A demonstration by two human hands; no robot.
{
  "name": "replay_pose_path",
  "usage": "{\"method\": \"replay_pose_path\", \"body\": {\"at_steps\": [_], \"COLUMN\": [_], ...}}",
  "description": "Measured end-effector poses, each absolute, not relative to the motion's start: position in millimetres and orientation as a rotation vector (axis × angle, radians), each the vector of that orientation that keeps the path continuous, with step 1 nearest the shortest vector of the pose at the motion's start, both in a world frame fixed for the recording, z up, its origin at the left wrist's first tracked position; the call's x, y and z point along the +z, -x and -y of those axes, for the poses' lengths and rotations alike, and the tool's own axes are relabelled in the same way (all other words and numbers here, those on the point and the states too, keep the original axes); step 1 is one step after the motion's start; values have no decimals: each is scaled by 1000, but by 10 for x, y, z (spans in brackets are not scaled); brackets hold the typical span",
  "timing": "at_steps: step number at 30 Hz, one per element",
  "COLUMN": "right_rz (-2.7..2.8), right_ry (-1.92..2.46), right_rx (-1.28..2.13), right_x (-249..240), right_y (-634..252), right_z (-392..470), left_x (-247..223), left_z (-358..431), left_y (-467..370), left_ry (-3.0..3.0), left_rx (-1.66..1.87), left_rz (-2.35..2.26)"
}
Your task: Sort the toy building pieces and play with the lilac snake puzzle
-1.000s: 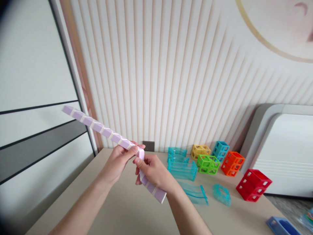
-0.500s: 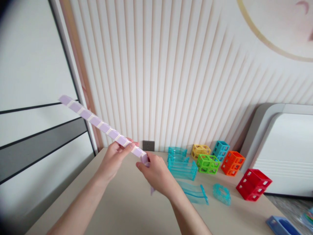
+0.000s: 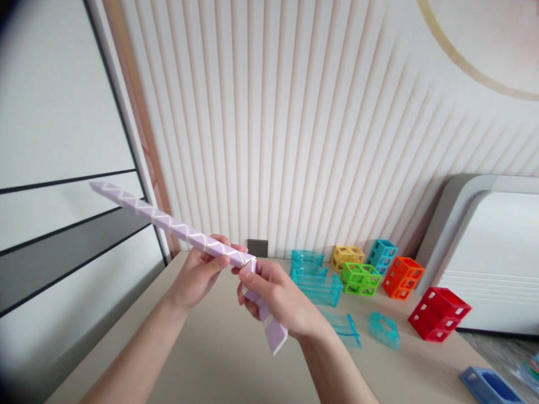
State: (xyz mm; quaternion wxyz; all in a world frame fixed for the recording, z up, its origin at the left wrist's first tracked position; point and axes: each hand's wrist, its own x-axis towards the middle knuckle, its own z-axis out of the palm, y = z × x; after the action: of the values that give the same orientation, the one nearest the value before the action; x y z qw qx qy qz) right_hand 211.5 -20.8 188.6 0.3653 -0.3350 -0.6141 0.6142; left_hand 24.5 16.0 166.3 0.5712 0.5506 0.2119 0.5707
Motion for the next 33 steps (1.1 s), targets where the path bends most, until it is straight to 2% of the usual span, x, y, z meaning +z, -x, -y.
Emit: {"method": "replay_pose_path", "body": {"at_steps": [3,7,9,14,16,19,23,29,33], "right_rz": [1337,1351,1550,2028,2103,2147,2055,1696,1582], "right_ry": [586,541,745,1530,1630,1604,1390,914,818], "right_rx": [1864,1820,1581,404,195,140,326,1358,1611], "right_x": [1864,1778,1735,1613,1576,1566,1614,1682,1736], "right_y": [-2091,-2019,-2000,-1939,-1899,-1865,-1886,-1935,-1994], "right_z": [144,70,55,57,63,63,53,74,75], "left_x": [1654,1671,1689,1682,1672,1687,1749,1843,1836], "left_z": [-133,-124,-126,-140,-148,-159,-148,-53,-24], "left_y": [-236,-272,-298,-354,-354,-311,-215,-179,-244], "left_ry": [-1273,-1269,-1304,-1501,-1551,-1517,-1380,-1414,-1402], "left_rx": [1344,1420,1467,1438,1403,1387,1391,1087,1175], "left_rz": [-459,-490,-568,-922,-1040,-1099,-989,-668,-737]}}
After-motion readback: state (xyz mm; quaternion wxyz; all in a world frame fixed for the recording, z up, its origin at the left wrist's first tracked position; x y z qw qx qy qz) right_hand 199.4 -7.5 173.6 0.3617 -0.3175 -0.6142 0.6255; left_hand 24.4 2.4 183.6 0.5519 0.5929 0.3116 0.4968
